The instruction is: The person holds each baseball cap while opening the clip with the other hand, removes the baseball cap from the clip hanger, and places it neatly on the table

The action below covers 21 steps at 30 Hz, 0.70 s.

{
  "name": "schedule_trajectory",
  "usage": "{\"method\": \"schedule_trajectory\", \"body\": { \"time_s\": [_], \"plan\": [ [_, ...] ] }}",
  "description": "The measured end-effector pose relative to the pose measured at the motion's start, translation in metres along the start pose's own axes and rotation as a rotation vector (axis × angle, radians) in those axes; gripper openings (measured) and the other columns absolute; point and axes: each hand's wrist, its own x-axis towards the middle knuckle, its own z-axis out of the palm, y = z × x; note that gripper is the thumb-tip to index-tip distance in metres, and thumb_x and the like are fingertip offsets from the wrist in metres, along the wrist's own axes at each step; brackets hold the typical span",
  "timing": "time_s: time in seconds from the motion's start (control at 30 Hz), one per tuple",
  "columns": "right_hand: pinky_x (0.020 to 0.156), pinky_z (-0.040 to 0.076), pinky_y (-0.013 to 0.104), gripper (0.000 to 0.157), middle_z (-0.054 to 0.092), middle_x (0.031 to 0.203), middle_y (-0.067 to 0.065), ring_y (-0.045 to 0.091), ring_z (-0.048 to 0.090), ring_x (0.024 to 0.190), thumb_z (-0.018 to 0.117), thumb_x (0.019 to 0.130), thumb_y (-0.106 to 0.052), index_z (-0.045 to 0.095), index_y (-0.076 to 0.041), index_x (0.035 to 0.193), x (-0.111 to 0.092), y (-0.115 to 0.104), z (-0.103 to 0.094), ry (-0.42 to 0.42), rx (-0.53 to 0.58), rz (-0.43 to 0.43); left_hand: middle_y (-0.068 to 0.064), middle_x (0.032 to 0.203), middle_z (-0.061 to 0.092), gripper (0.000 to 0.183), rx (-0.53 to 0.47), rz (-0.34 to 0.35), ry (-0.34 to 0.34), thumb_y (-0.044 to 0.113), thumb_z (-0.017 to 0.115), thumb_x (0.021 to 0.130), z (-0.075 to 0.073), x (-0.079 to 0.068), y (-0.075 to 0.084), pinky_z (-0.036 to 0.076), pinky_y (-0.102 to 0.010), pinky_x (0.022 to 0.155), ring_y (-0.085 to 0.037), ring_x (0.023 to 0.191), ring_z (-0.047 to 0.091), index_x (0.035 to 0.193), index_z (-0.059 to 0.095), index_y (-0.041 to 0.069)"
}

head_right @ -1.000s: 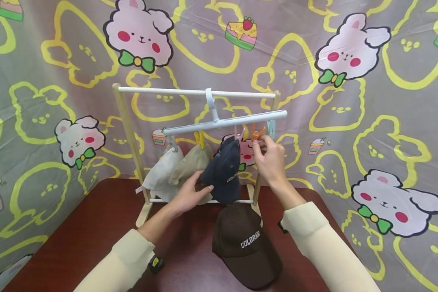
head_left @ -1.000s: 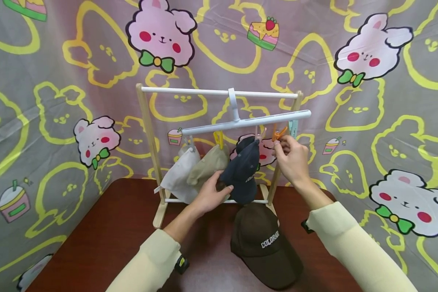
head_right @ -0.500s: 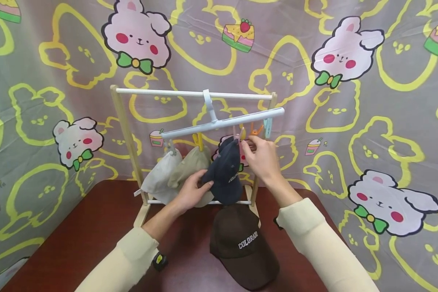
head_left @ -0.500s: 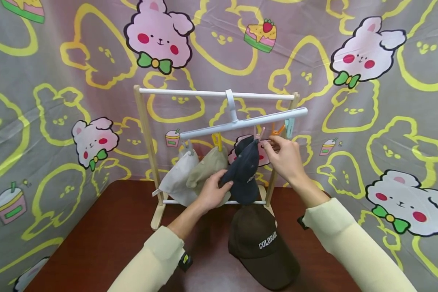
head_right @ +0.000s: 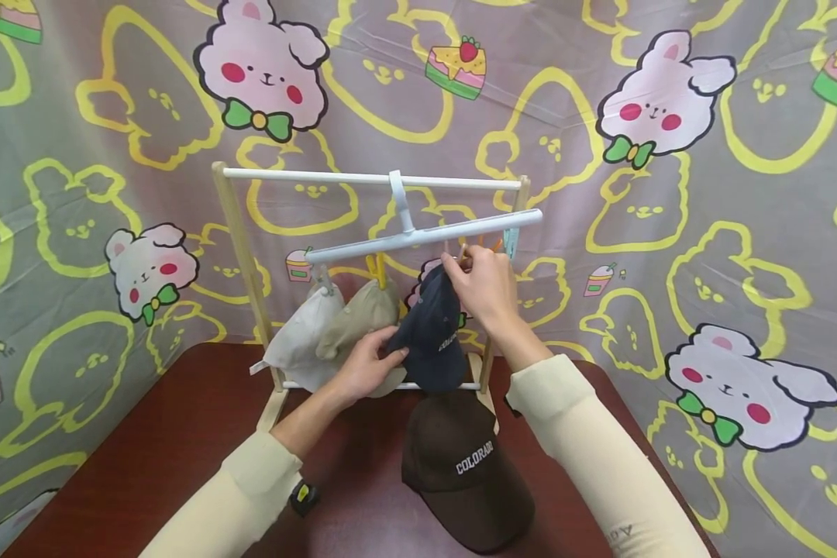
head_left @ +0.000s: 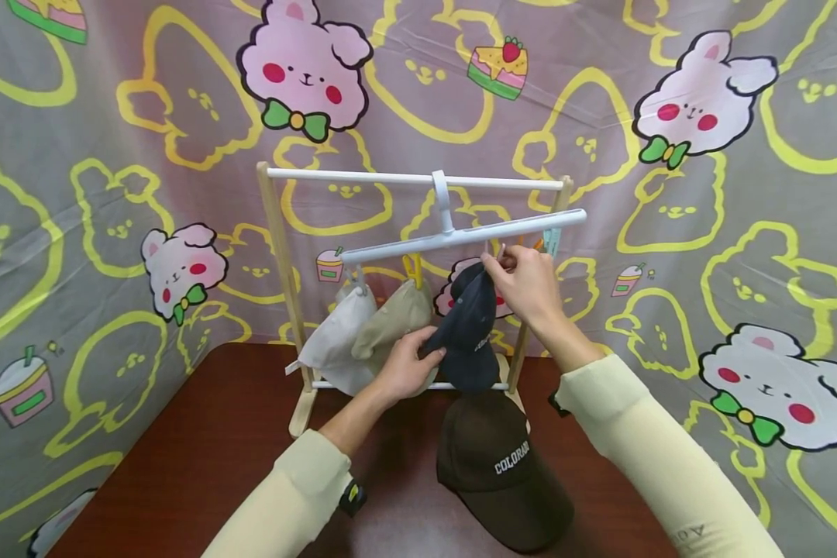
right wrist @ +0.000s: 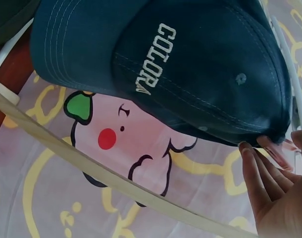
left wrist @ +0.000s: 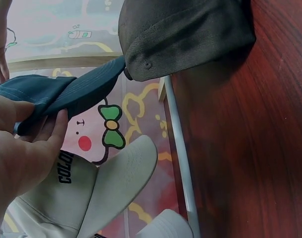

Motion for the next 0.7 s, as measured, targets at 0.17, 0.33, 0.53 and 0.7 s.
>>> {"method": "schedule_trajectory", "body": {
  "time_s": [0.17,0.33,0.53,0.7],
  "plan": [
    [0.046,0.035,0.033,0.038,0.066,0.060,0.004,0.018,0.053,0.049,0.070,0.096,-0.036,0.068,-0.007,0.072,0.003,0.000,0.006,0.046,0.001,-0.003,-0.007,0.088,0.070,0.019,0.004,0.005,-0.022,0.003,0.066,0.096,-0.002,0.000,-0.001,0.050,-0.031,0.082,-0.017,0.083,0.063,0.115,0.070,0.005],
    [0.043,0.032,0.035,0.046,0.059,0.053,0.003,0.020,0.050,0.045,0.070,0.096,-0.041,0.062,-0.010,0.063,0.005,0.000,0.010,0.066,-0.033,-0.015,-0.008,0.089,0.070,0.018,0.018,0.028,-0.017,0.001,0.066,0.094,-0.002,-0.001,-0.002,0.050,-0.031,0.082,-0.018,0.083,0.063,0.112,0.071,0.004],
    [0.039,0.030,0.036,0.054,0.050,0.048,0.002,0.023,0.047,0.044,0.068,0.096,-0.048,0.058,-0.012,0.057,0.010,-0.002,0.014,0.100,-0.111,-0.030,-0.009,0.096,0.073,0.018,0.036,0.040,-0.014,0.000,0.067,0.094,-0.001,-0.002,-0.003,0.051,-0.033,0.086,-0.020,0.089,0.064,0.111,0.071,0.003],
    [0.041,0.029,0.036,0.052,0.050,0.049,0.003,0.024,0.046,0.045,0.068,0.096,-0.040,0.055,-0.012,0.055,0.013,-0.001,0.014,0.123,-0.131,-0.066,-0.010,0.099,0.073,0.019,0.044,0.011,-0.005,0.003,0.067,0.094,0.000,0.000,-0.001,0.051,-0.036,0.087,-0.023,0.092,0.065,0.113,0.070,0.004]
  ]
}}
